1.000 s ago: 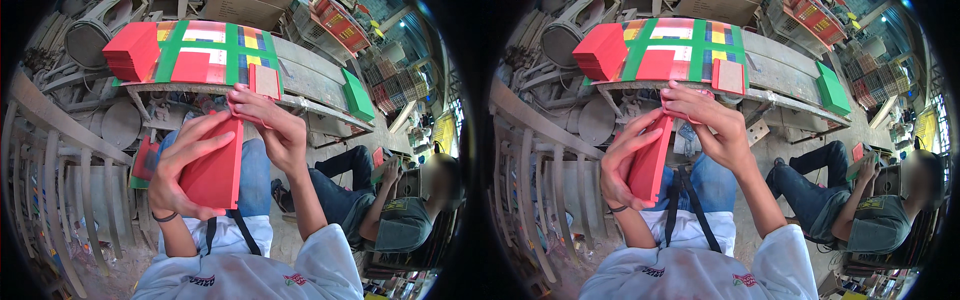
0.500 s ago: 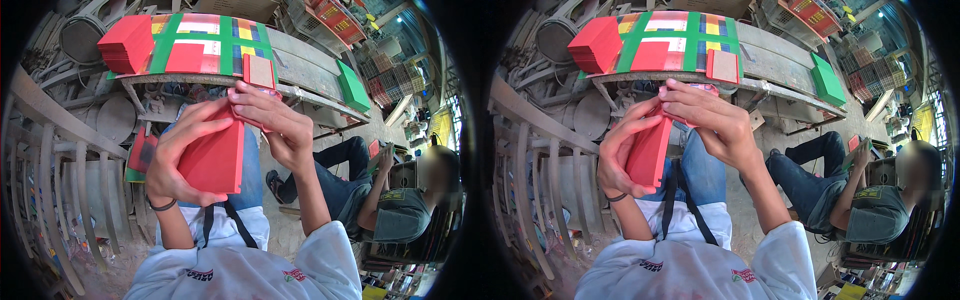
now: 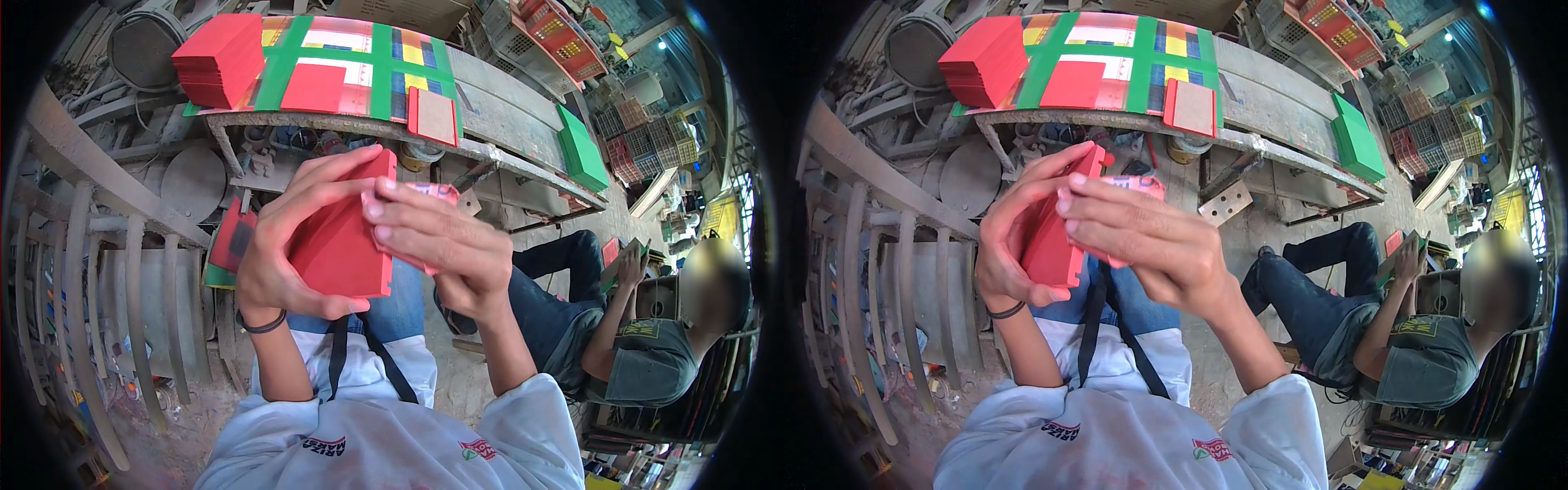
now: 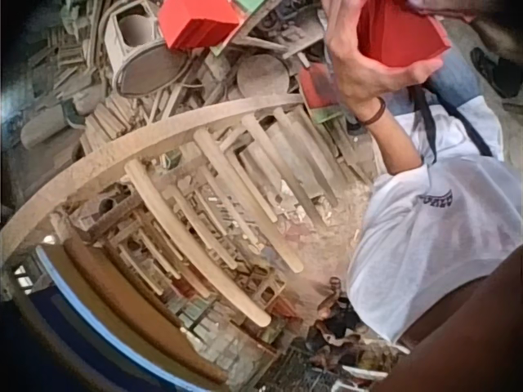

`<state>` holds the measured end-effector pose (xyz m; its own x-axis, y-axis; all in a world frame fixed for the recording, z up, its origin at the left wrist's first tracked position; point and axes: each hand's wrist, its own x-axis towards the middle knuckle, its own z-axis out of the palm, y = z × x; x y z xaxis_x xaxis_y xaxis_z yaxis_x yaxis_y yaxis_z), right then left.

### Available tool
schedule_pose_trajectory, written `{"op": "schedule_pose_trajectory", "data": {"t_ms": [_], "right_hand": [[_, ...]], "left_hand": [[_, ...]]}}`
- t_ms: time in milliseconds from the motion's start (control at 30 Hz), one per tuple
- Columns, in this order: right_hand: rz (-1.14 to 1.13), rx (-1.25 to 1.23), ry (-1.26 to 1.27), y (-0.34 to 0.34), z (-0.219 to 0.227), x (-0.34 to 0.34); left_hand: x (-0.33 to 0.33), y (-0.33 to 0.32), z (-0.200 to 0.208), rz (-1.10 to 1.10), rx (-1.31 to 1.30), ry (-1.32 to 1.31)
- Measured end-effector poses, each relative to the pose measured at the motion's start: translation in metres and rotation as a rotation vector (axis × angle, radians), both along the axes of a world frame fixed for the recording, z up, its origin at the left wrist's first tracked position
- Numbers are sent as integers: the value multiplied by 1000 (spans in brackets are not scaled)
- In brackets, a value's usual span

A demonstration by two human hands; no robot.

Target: The recorder is inspecting and assembling small red-painted wooden blocks in a workshop.

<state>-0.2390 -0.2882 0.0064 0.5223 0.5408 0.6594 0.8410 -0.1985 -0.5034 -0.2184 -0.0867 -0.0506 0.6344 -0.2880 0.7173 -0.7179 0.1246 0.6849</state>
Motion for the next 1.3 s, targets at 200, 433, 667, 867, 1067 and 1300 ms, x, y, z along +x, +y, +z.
{"op": "schedule_pose_trajectory", "data": {"t_ms": [200,433,667,867,1067,1300], "right_hand": [[177,21,70,5,9,-23],[-55,145,49,-2,-8,-1],[-246,220,3,-5,-32,42],[-191,158,-5,-6,-30,50],[-65,-77,39,-14,-9,62],[-53,-164,38,-22,0,52]], "left_hand": [[6,1,-9,36,-3,51],[7,-3,-8,39,7,-12],[6,-6,-6,-14,7,-42],[7,-4,-11,-27,-26,-37],[1,-2,-4,25,92,-25],[-2,-2,-5,-10,87,100]]}}
